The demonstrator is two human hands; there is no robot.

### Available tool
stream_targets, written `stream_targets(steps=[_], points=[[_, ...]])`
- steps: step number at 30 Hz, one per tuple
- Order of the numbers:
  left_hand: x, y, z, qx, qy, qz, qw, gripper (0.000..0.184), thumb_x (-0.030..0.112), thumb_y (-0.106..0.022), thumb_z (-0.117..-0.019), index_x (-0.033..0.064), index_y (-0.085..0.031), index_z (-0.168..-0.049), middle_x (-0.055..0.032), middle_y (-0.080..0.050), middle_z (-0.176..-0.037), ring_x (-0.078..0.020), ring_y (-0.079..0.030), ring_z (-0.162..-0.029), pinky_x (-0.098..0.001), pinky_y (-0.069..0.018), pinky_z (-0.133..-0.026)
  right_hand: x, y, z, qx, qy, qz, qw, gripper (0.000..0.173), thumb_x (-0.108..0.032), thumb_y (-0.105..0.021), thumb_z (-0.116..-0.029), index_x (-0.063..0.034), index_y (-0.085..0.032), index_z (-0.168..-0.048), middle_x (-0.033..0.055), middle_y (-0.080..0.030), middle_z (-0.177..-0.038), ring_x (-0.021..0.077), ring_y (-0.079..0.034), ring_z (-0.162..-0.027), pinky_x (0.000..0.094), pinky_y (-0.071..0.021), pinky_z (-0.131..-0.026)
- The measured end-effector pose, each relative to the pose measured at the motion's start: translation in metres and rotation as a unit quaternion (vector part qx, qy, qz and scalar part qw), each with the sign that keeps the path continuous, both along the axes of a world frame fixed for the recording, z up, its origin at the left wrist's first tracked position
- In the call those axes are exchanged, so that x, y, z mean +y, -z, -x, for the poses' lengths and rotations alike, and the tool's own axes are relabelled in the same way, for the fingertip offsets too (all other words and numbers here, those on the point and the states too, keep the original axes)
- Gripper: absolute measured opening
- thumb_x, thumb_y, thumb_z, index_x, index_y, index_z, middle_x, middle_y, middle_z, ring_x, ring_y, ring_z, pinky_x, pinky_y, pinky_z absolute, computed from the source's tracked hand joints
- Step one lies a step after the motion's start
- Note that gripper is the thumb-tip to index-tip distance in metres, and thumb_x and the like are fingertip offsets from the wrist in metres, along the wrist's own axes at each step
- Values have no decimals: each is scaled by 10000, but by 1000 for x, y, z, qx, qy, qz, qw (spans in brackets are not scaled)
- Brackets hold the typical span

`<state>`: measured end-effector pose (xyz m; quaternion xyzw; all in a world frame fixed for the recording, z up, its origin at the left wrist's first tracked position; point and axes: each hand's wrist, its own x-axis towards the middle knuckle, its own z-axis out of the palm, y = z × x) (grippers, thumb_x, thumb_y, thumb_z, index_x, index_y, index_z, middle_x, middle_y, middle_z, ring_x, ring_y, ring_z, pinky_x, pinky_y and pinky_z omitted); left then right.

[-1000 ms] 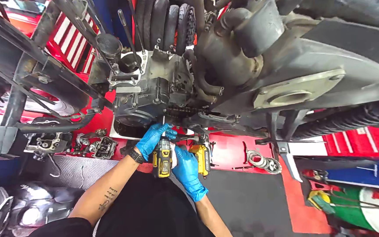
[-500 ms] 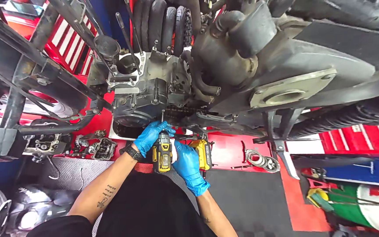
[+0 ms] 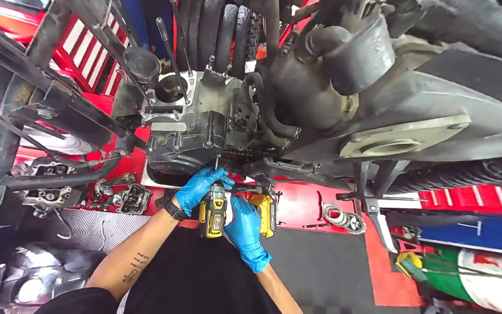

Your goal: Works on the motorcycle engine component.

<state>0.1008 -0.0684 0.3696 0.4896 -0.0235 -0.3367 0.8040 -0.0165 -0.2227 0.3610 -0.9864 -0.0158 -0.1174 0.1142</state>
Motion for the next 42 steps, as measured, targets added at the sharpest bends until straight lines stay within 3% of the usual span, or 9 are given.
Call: stream_targets(steps=[2, 6, 9, 22, 42], points=[[0, 0, 0, 16, 0, 24, 1000, 362, 205, -354, -1121, -50, -606, -1165, -135, -744, -976, -226, -739, -918, -373, -612, -876, -1, -5, -1, 8, -5, -2, 1000, 316, -236, -731, -769, -90, -754, -1048, 95, -752, -904, 308, -734, -843, 509, -579, -683], [-1, -3, -1, 38, 9, 41, 998, 365, 206, -336, -1120, -42, -600, -1162, -132, -744, -974, -224, -738, -918, -375, -611, -879, -3, -10, 0, 47, -12, -44, 998, 385, -220, -746, -757, -88, -743, -1119, 92, -759, -948, 312, -733, -878, 524, -587, -729], [1, -3, -2, 41, 8, 20, 999, 363, 213, -335, -1121, -43, -579, -1202, -134, -743, -987, -228, -740, -922, -377, -613, -876, 0, -10, -3, 46, -14, -39, 998, 335, -247, -747, -762, -76, -744, -1051, 97, -751, -922, 311, -733, -868, 522, -585, -718], [3, 4, -3, 26, 15, -33, 999, 360, 215, -324, -1127, -41, -560, -1218, -130, -746, -985, -213, -741, -912, -364, -610, -873, 4, -1, -4, 61, -12, 2, 998, 371, -182, -770, -713, -77, -734, -1067, 103, -747, -917, 326, -729, -875, 514, -579, -720], [5, 7, -4, 12, 32, -58, 998, 347, 196, -335, -1120, -47, -576, -1173, -130, -749, -965, -216, -744, -892, -366, -617, -853, 12, 4, 0, 50, -1, 13, 999, 279, -171, -730, -773, -59, -723, -1028, 113, -738, -890, 331, -723, -845, 502, -574, -698]])
